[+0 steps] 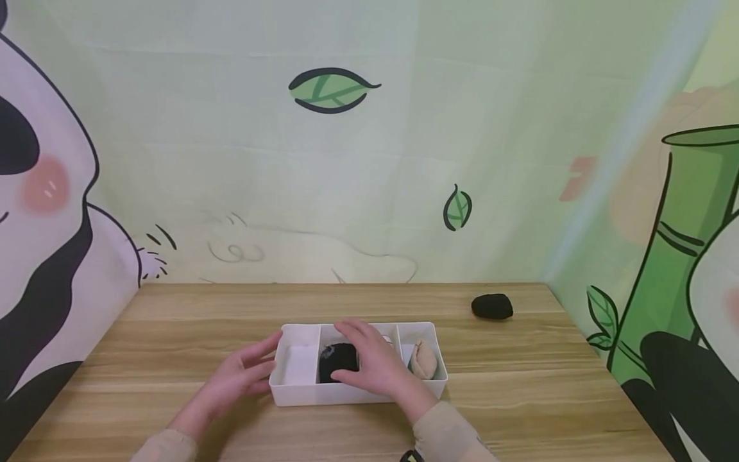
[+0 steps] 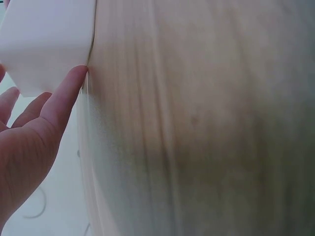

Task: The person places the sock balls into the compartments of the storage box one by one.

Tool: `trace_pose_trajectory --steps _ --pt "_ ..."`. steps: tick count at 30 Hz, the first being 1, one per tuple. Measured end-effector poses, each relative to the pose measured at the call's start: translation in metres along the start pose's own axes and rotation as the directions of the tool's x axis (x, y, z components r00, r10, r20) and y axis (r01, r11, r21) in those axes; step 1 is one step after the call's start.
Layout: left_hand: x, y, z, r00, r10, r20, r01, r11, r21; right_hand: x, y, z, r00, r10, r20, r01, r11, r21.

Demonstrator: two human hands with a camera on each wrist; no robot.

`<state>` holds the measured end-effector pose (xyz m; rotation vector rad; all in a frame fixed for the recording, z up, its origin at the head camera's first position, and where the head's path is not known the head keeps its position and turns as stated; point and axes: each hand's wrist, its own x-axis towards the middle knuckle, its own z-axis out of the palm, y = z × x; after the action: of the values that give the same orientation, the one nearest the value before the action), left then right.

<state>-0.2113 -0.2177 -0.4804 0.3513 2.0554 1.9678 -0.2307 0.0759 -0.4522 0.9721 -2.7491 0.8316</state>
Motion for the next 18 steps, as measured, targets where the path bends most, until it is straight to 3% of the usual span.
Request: trace_pose_trajectory --steps 18 --pt "0.001 -0.001 0.0 1.0 -0.009 -0.004 0.009 1.0 -0.023 -0.011 0.009 -0.026 0.999 -0.039 -0.032 0.04 0.999 0.033"
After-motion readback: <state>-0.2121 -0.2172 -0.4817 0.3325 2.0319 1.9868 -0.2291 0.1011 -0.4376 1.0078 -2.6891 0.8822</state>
